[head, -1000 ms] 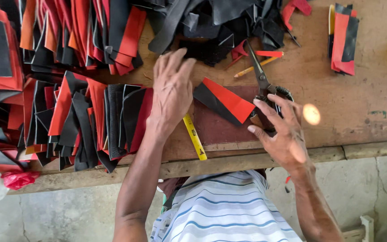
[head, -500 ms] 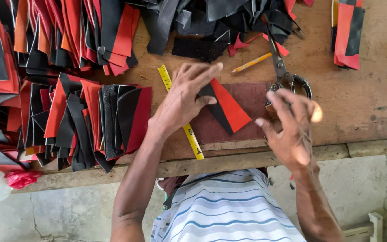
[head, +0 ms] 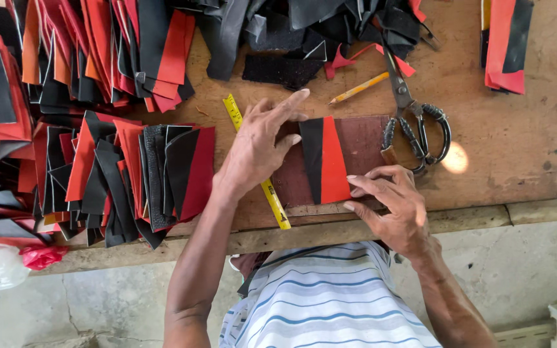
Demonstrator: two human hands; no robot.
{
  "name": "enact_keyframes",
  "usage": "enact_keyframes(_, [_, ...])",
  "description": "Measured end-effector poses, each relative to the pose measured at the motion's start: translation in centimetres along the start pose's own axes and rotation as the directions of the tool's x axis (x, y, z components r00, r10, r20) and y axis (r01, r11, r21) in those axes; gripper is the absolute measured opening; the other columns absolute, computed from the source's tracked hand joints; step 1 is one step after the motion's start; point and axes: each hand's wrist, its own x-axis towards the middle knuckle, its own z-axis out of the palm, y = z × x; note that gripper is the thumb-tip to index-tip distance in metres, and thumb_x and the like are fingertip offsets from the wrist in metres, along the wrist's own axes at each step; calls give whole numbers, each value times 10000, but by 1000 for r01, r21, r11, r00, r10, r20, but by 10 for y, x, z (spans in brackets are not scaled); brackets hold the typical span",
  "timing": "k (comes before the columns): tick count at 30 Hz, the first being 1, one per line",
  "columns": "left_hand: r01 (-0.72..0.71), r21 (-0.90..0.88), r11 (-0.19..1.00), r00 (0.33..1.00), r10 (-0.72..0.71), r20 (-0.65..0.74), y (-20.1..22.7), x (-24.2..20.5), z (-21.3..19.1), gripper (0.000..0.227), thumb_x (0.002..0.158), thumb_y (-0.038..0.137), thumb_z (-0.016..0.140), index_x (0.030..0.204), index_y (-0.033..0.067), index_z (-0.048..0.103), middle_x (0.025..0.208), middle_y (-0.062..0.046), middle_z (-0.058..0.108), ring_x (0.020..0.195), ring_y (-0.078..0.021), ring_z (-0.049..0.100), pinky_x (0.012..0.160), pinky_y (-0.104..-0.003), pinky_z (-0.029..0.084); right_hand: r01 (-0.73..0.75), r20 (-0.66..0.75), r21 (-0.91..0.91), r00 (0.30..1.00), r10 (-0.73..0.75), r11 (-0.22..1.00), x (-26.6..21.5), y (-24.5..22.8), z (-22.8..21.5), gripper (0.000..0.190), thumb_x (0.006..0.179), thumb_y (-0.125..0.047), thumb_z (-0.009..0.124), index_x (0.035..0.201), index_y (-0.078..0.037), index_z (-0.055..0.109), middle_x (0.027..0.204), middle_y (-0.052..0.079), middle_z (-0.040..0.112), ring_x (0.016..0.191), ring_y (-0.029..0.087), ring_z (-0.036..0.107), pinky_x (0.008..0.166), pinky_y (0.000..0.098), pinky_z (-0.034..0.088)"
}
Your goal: The person measures and cuts red and black rubber pieces using a ruler, pencil, and shears. They mark lines on the material, cut along the lines, and stack the finished pieces on the table.
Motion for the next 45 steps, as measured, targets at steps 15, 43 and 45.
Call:
enact_keyframes(15, [25, -35, 999, 998, -23, 66, 8, -4, -9, 927, 774, 98, 884, 1562, 128, 397, 1227, -31, 738, 1104, -301, 589, 1060, -420, 470, 51, -61, 31, 997, -49, 998, -2, 3, 3, 319, 839, -99, 834, 1144, -86, 740, 1055, 40, 774, 1059, 264, 668, 948, 417, 492])
enact_keyframes(43, [-18, 135, 991, 993, 1, 121, 43, -38, 5, 785, 668, 245, 913, 1379, 80, 622, 1549, -136, 489, 1447, -375, 380, 1248, -541, 249, 50, -62, 16, 997, -49, 999, -3, 7, 4, 395, 836, -186, 850, 1188, -58, 725, 1108, 64, 759, 1116, 283, 670, 968, 415, 518])
enact_keyframes(45, [7, 119, 993, 993, -22, 119, 42, -40, 7, 773, 674, 249, 907, 1381, 88, 638, 1559, -114, 483, 1461, -362, 375, 1262, -529, 251, 54, -61, 18, 997, -53, 998, -4, 9, 4, 395, 838, -192, 852, 1190, -70, 722, 1122, 61, 758, 1124, 282, 666, 981, 417, 518])
